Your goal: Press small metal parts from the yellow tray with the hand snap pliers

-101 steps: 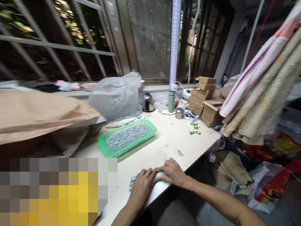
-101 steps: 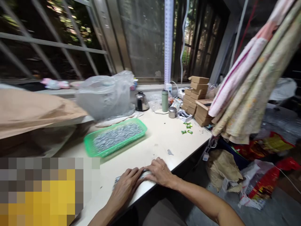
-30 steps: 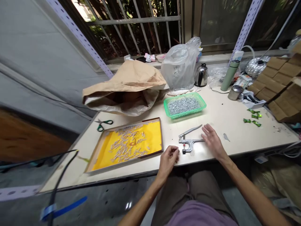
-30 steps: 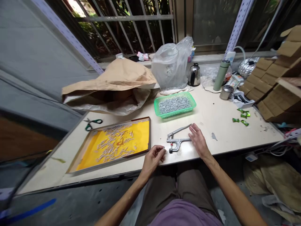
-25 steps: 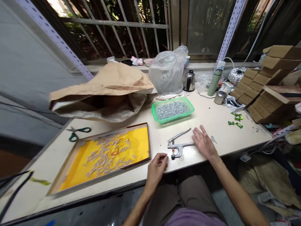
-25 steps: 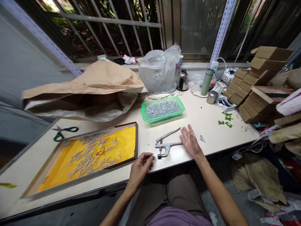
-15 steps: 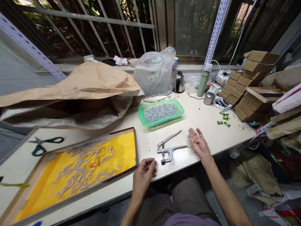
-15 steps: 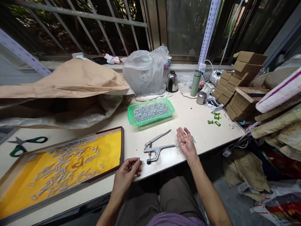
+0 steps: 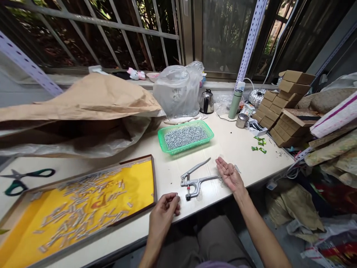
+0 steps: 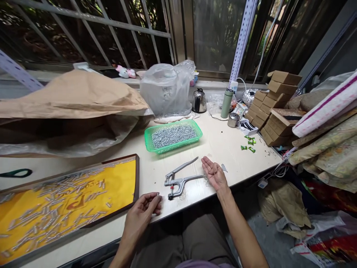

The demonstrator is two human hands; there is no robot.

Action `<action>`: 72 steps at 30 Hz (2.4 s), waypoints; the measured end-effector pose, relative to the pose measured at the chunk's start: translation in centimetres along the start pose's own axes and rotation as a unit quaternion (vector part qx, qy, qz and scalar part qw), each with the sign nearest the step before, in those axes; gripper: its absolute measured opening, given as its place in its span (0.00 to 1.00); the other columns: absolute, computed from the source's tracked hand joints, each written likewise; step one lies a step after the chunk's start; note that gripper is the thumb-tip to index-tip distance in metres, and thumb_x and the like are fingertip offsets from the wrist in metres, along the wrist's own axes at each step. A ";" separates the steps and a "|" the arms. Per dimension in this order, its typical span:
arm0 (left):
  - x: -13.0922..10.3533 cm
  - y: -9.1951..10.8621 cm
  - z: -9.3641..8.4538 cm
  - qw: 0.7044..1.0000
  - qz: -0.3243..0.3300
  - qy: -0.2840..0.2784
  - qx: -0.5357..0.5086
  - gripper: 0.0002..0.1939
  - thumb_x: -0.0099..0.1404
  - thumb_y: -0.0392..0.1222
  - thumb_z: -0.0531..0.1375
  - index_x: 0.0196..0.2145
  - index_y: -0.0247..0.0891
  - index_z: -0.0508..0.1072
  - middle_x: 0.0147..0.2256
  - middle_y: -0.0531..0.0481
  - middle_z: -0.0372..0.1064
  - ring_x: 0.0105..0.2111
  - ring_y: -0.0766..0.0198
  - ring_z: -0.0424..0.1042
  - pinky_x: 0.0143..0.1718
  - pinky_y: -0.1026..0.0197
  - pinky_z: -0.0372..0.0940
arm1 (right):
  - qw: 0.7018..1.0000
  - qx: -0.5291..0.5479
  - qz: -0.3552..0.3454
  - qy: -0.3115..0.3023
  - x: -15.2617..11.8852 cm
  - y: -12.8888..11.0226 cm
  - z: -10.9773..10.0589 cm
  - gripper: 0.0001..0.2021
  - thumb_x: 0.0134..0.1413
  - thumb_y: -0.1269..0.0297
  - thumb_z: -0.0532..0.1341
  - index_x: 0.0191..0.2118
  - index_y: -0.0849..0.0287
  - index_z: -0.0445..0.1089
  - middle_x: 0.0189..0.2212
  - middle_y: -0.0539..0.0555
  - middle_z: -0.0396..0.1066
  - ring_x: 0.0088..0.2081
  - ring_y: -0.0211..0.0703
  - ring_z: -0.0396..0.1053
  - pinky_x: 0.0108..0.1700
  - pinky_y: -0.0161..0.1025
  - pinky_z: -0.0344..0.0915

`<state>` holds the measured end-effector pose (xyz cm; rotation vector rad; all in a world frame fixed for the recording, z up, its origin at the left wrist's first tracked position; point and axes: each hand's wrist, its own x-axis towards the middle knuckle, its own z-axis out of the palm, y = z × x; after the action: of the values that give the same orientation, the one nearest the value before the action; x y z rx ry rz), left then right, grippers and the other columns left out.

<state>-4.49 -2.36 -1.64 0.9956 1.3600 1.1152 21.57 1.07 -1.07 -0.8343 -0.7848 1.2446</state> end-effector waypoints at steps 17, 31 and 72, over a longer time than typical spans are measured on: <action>-1.0 0.1 0.3 0.976 0.160 -0.084 0.124 0.13 0.66 0.50 0.53 0.37 0.38 0.68 0.34 0.47 0.72 0.32 0.65 0.71 0.31 0.64 0.67 | 0.665 -0.642 -0.322 -0.204 -1.8 0.8 4.0 0.15 0.55 0.74 0.53 0.43 0.53 0.73 0.50 0.57 0.68 0.60 0.54 0.55 0.56 0.57 0.61; 1.9 0.9 -0.3 0.697 0.454 -0.273 0.484 0.13 0.70 0.32 0.42 0.38 0.37 0.64 0.33 0.47 0.65 0.33 0.61 0.64 0.36 0.61 0.63 | 0.674 -0.665 -0.265 -0.182 -1.8 1.5 2.1 0.13 0.62 0.69 0.51 0.45 0.54 0.71 0.33 0.56 0.66 0.39 0.49 0.63 0.40 0.46 0.67; 0.5 5.1 -0.4 0.766 0.236 -0.040 0.597 0.10 0.67 0.36 0.51 0.34 0.36 0.72 0.34 0.45 0.71 0.34 0.62 0.71 0.35 0.64 0.62 | 0.789 -0.559 -0.237 -0.095 -1.8 1.3 1.0 0.12 0.65 0.59 0.48 0.39 0.55 0.66 0.34 0.55 0.69 0.39 0.47 0.68 0.40 0.43 0.65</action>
<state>-5.09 -0.80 3.23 2.3775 1.7915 0.3801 19.82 -0.43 -1.84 -1.3253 -1.8406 0.2973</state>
